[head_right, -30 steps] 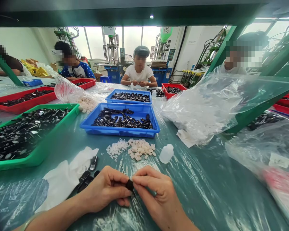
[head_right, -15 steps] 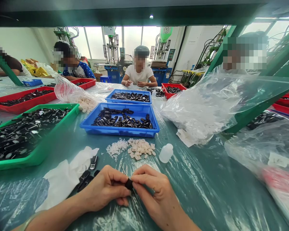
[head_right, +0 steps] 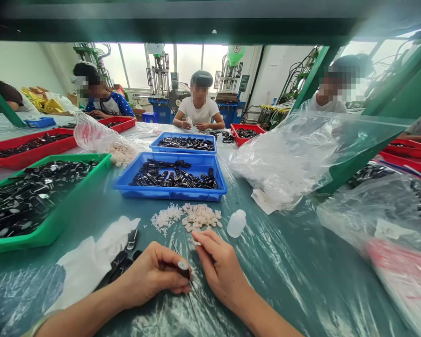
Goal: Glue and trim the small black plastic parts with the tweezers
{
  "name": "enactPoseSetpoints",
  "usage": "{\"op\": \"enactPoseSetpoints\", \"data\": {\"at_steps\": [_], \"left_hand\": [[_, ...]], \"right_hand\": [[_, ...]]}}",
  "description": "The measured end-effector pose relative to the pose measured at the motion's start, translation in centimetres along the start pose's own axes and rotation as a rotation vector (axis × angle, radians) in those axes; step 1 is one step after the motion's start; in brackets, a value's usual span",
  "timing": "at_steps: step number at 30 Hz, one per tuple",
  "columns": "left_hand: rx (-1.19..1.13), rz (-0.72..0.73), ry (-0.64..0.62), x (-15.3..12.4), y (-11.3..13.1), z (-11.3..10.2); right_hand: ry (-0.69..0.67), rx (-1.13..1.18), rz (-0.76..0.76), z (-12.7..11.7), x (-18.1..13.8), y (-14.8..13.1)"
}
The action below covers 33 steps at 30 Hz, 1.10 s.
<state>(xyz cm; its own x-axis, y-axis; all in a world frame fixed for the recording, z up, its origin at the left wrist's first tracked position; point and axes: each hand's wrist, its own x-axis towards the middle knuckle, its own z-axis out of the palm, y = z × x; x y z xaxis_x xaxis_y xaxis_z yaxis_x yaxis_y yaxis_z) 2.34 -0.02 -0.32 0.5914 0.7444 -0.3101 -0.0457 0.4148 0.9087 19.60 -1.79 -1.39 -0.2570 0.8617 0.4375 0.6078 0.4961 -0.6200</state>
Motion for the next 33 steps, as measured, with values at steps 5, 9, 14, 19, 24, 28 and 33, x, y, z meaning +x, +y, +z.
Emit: {"op": "enactPoseSetpoints", "data": {"at_steps": [5, 9, 14, 19, 24, 28, 33], "left_hand": [[0.045, 0.039, 0.008, 0.2, -0.4, -0.1], [0.085, 0.045, -0.001, 0.1, -0.4, -0.1], [0.102, -0.003, 0.0, 0.0, -0.1, 0.1], [0.145, -0.046, 0.027, 0.1, 0.3, 0.1], [0.145, -0.065, 0.041, 0.0, 0.5, 0.1], [0.158, -0.054, 0.027, 0.1, 0.4, 0.1], [0.18, -0.04, 0.023, 0.2, 0.2, 0.0]], "right_hand": [[-0.065, -0.15, -0.013, 1.4, 0.8, 1.4], [-0.082, -0.233, 0.013, 1.8, 1.0, 1.2], [-0.107, -0.217, 0.028, 1.6, 1.0, 1.2], [-0.083, -0.114, 0.082, 1.1, 1.0, 0.7], [-0.036, 0.044, 0.173, -0.7, 1.0, -0.6], [0.023, 0.271, 0.256, -1.4, 0.9, -1.4], [0.022, 0.414, 0.265, -0.9, 0.6, -1.9]]}}
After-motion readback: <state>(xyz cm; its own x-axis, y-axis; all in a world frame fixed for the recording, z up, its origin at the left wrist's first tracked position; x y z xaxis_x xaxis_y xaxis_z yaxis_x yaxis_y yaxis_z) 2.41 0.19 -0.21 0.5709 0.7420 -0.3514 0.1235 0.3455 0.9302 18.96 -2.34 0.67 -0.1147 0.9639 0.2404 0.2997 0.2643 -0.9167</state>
